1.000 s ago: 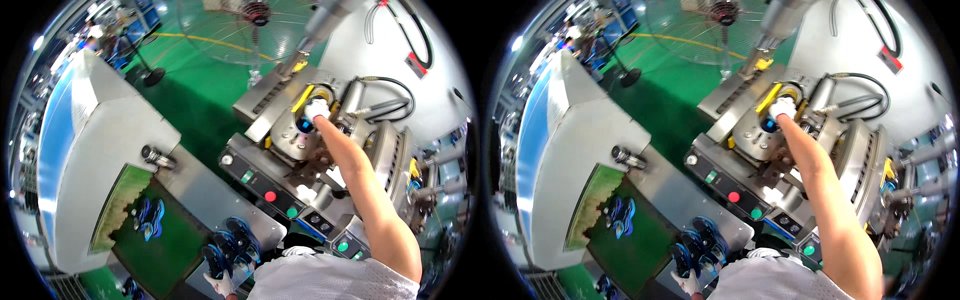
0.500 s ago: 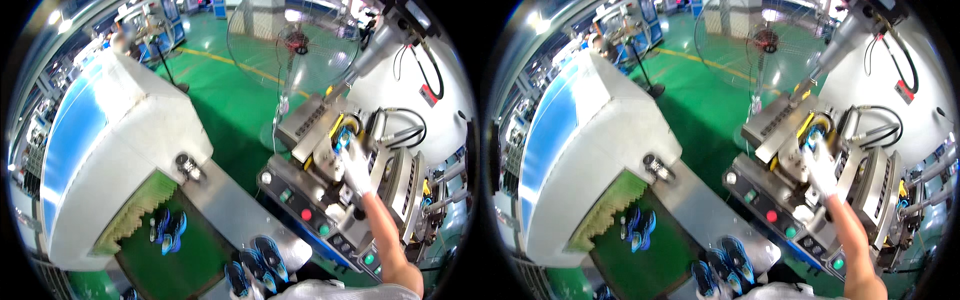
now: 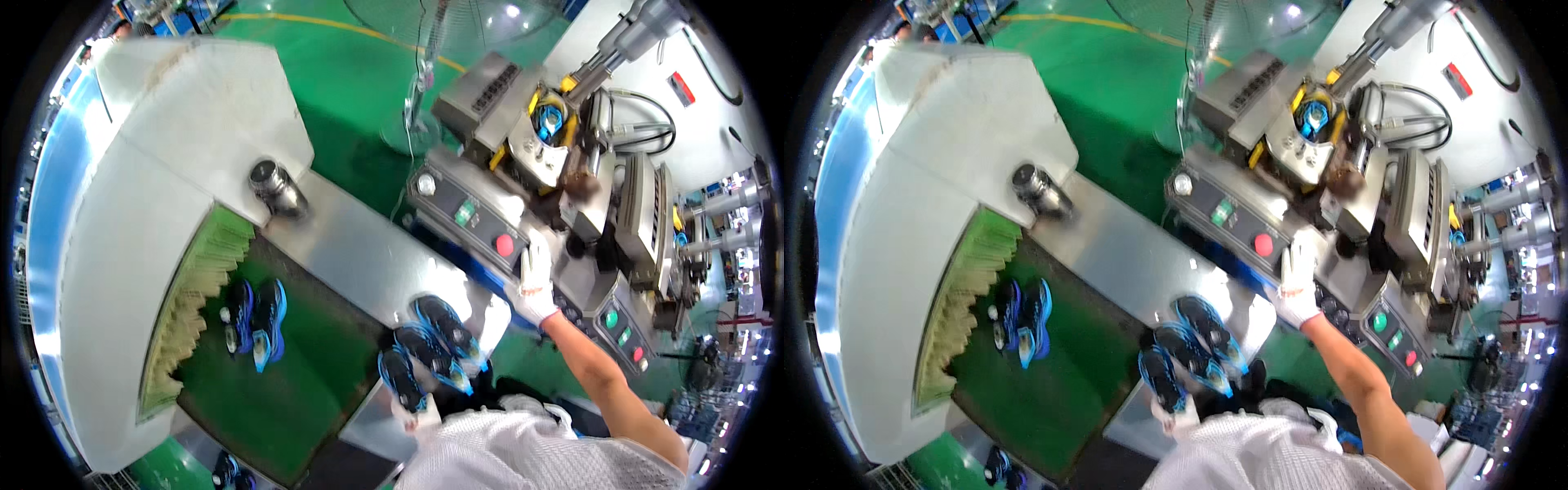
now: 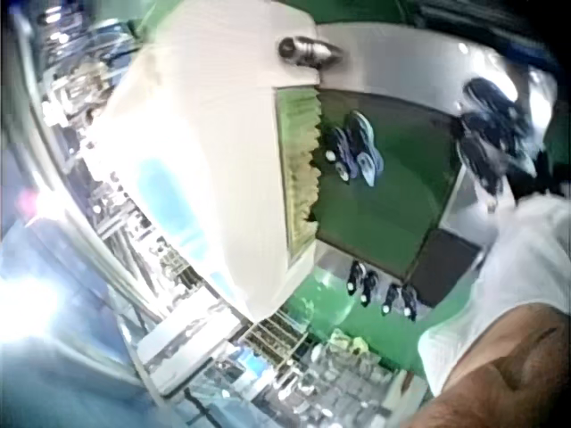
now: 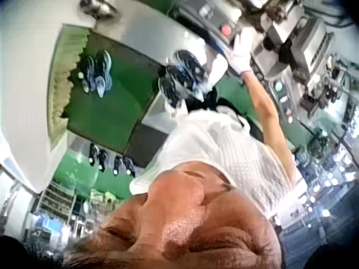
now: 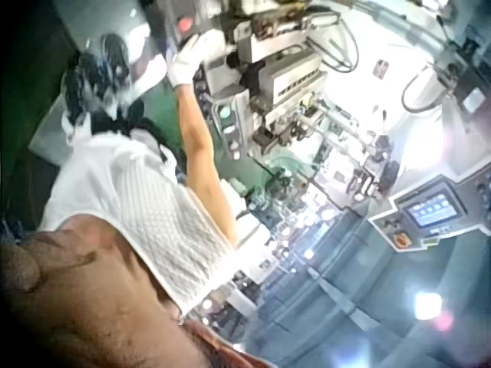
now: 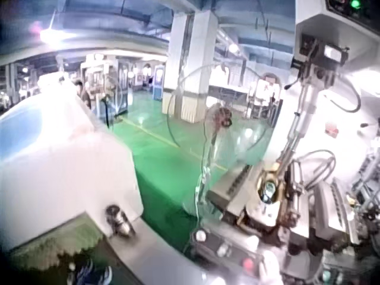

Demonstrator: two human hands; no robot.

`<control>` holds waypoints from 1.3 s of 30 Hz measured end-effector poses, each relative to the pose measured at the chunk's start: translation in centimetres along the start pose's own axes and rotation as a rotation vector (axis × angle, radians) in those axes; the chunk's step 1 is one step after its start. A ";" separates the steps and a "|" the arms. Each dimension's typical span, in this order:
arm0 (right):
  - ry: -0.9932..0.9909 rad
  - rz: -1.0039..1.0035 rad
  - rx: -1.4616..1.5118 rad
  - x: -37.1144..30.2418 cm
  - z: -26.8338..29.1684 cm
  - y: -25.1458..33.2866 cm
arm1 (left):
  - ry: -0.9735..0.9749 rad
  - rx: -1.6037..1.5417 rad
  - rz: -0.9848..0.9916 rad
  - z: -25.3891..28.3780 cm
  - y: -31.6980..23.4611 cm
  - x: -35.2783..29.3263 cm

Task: The person places shoes into an industrial press machine, operates the machine with buttons, removes the shoes, and uses a handheld scanner on them before placing them on a conveyor.

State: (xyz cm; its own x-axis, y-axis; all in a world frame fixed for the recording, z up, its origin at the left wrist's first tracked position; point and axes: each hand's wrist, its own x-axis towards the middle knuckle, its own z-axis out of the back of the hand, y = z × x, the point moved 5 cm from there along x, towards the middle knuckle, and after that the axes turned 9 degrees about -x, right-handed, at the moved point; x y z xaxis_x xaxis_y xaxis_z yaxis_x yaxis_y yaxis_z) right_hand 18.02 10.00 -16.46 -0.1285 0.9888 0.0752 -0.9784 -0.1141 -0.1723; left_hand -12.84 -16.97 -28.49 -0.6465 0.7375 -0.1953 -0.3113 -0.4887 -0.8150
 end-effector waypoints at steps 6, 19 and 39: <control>0.193 0.346 0.737 -8.0 6.9 11.8 | 0.259 -0.021 0.346 3.6 0.7 1.5; 0.515 -0.209 1.194 -15.9 2.9 12.8 | 0.191 0.414 0.126 13.2 -8.6 5.5; -1.147 -2.195 0.662 -74.8 22.9 -3.5 | 1.739 0.664 -1.059 -6.0 -27.4 -48.3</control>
State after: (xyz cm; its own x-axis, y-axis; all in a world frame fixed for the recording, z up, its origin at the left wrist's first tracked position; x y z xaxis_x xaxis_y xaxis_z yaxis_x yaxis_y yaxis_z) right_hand 27.34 -65.78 1.05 0.7833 -0.6142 -0.0958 0.2902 0.2250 0.9302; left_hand 31.07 -36.40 -0.05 0.9027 0.1534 -0.4020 -0.4188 0.5272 -0.7393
